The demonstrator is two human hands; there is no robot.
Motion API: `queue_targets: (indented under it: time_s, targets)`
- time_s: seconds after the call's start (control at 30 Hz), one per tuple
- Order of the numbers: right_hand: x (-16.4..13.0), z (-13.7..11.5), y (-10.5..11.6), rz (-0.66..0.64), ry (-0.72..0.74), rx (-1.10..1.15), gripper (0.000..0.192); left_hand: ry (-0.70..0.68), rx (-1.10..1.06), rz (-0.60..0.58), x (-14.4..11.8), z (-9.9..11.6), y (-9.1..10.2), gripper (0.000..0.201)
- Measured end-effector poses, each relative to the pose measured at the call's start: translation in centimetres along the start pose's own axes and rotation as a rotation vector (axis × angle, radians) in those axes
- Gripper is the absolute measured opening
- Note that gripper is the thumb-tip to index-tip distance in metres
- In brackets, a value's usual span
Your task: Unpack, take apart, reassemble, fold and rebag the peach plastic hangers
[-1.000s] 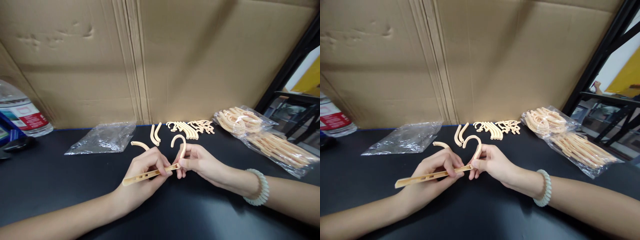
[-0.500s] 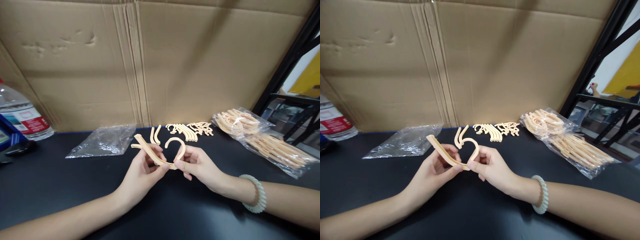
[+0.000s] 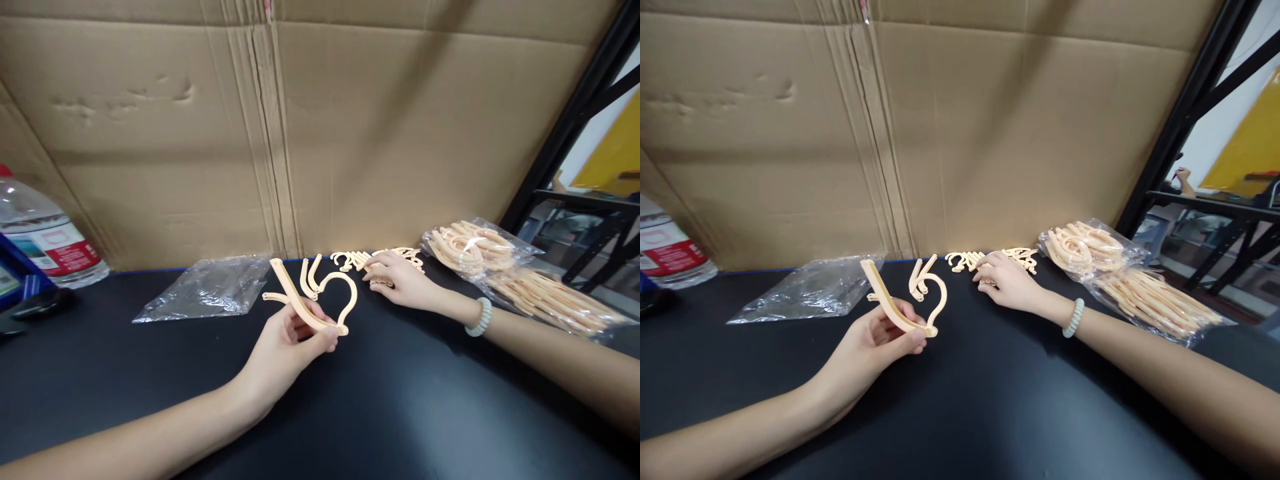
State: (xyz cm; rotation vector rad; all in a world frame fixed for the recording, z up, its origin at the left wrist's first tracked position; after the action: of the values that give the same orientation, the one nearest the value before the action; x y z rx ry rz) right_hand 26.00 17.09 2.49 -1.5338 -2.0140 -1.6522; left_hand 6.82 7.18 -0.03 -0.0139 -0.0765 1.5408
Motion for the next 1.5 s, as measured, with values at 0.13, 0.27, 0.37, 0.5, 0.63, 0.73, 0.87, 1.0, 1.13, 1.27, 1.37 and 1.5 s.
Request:
queue_targets:
  time_s: [0.13, 0.27, 0.37, 0.5, 0.63, 0.73, 0.87, 1.0, 1.13, 1.27, 1.37, 1.5]
  targets:
    - [0.2, 1.2, 0.3, 0.008, -0.021, 0.012, 0.014, 0.0, -0.004, 0.007, 0.0, 0.0, 0.0, 0.027]
    - [0.8, -0.1, 1.9, 0.143, -0.16, 0.21, 0.018, 0.007, -0.015, 0.013, 0.0, 0.2, 0.0, 0.028]
    - [0.8, -1.2, 3.1, 0.257, -0.265, 0.407, 0.02, 0.014, -0.026, 0.015, -0.1, 0.1, 0.0, 0.028]
    - [0.1, -2.6, 3.2, 0.255, -0.205, 0.302, 0.02, 0.013, -0.04, 0.014, 0.0, -0.1, 0.0, 0.028]
    - [-0.2, -3.4, 3.6, 0.238, -0.077, 0.038, 0.018, 0.011, -0.043, 0.009, -0.1, 0.0, 0.0, 0.027]
    - [-0.1, -4.0, 4.9, 0.29, -0.061, -0.005, 0.018, 0.013, -0.048, 0.006, -0.2, 0.1, 0.0, 0.027]
    - [-0.9, -4.1, 5.6, 0.389, -0.273, 0.238, 0.016, -0.004, -0.052, 0.008, -0.2, 0.2, 0.0, 0.025]
    - [-2.3, -3.7, 3.5, 0.402, -0.455, 0.564, 0.02, -0.003, -0.039, 0.015, -0.2, 0.2, 0.1, 0.026]
    - [-3.6, -3.1, 1.2, 0.359, -0.669, 0.809, 0.034, 0.004, -0.047, 0.019, -0.2, 0.1, 0.0, 0.027]
    - [-4.8, -3.2, -1.3, 0.212, -0.91, 1.125, 0.034, 0.008, -0.05, 0.013, -0.1, 0.1, 0.0, 0.029]
    - [-5.0, -4.1, -2.1, 0.166, -0.913, 1.258, 0.021, 0.008, -0.05, 0.001, -0.1, 0.0, 0.0, 0.03]
    - [-5.2, -5.1, -2.5, 0.145, -0.829, 1.224, 0.019, 0.008, -0.073, -0.035, -0.1, 0.0, -0.2, 0.029]
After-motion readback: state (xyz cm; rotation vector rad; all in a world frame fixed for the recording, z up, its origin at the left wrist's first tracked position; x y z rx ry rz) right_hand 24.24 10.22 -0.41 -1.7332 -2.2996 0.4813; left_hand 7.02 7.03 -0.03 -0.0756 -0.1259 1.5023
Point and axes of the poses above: each hand's wrist, its own x-axis towards the middle knuckle, its own y-axis out of the back of the hand, z = x × y, the point moved 6 cm from there along x, towards the middle knuckle, and after that the axes turned 7 degrees about z, right-handed, at the moved point
